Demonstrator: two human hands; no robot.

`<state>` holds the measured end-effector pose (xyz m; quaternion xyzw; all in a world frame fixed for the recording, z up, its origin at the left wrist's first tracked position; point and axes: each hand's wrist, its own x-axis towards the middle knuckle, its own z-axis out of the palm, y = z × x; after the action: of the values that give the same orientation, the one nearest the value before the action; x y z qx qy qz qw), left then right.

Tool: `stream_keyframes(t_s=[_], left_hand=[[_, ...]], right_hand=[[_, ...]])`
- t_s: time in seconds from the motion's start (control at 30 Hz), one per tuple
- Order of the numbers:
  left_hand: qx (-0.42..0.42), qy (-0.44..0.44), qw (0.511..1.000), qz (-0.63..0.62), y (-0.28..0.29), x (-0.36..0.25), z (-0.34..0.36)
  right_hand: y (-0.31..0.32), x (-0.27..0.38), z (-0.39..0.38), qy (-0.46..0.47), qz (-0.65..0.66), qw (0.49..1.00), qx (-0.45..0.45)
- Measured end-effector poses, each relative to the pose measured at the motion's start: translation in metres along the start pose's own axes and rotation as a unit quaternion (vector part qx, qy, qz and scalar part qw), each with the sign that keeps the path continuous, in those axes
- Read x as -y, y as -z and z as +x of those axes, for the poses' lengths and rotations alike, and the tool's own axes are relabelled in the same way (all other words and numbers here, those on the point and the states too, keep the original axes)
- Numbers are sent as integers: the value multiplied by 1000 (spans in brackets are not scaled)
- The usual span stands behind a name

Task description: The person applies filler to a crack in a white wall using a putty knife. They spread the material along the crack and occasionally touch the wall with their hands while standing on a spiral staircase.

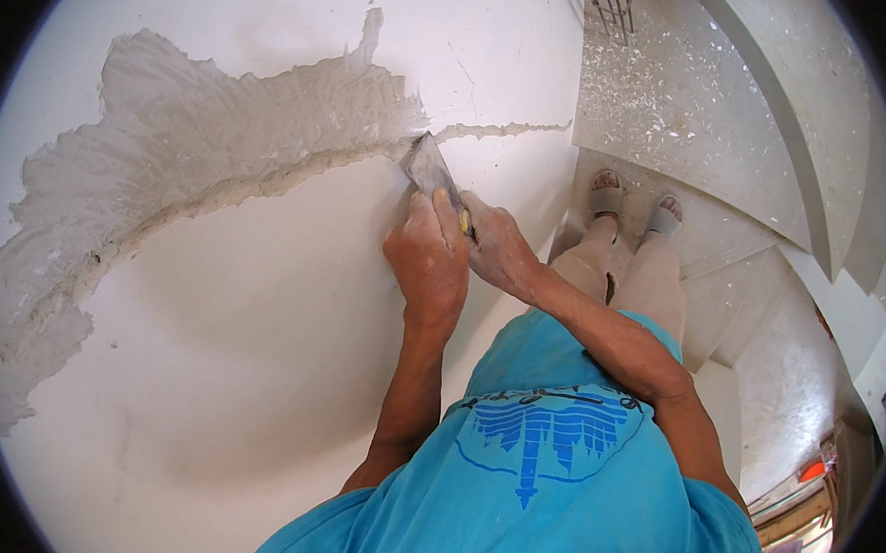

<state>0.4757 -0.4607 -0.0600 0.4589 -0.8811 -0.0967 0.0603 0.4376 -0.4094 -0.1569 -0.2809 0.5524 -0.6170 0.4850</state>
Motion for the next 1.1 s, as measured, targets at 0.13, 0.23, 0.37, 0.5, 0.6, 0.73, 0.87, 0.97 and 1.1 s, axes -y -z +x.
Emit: stream_keyframes(t_s=[0.13,0.23,0.37,0.5,0.6,0.73,0.87,0.97,1.1], left_hand=[[-29,-49,998,22,-6,-4,12],[-4,-70,997,31,-12,-4,25],[74,31,994,-68,-8,0,17],[120,138,972,-149,2,3,1],[63,27,996,-59,-6,9,6],[48,28,998,-31,-11,1,10],[40,-1,999,-4,-13,-2,11],[45,-3,999,23,-14,-3,13],[49,-2,998,39,-13,-5,14]], right_hand=[[-5,-13,14,25,31,999,-25],[5,-6,19,-27,57,998,-9],[9,-17,3,-23,-41,999,-16],[6,-13,-19,-22,73,997,10],[19,2,-25,-92,299,947,70],[18,3,-27,-141,418,893,90],[6,10,-28,-196,449,870,59],[5,16,-27,-196,428,881,46],[6,23,-26,-198,406,892,32]])
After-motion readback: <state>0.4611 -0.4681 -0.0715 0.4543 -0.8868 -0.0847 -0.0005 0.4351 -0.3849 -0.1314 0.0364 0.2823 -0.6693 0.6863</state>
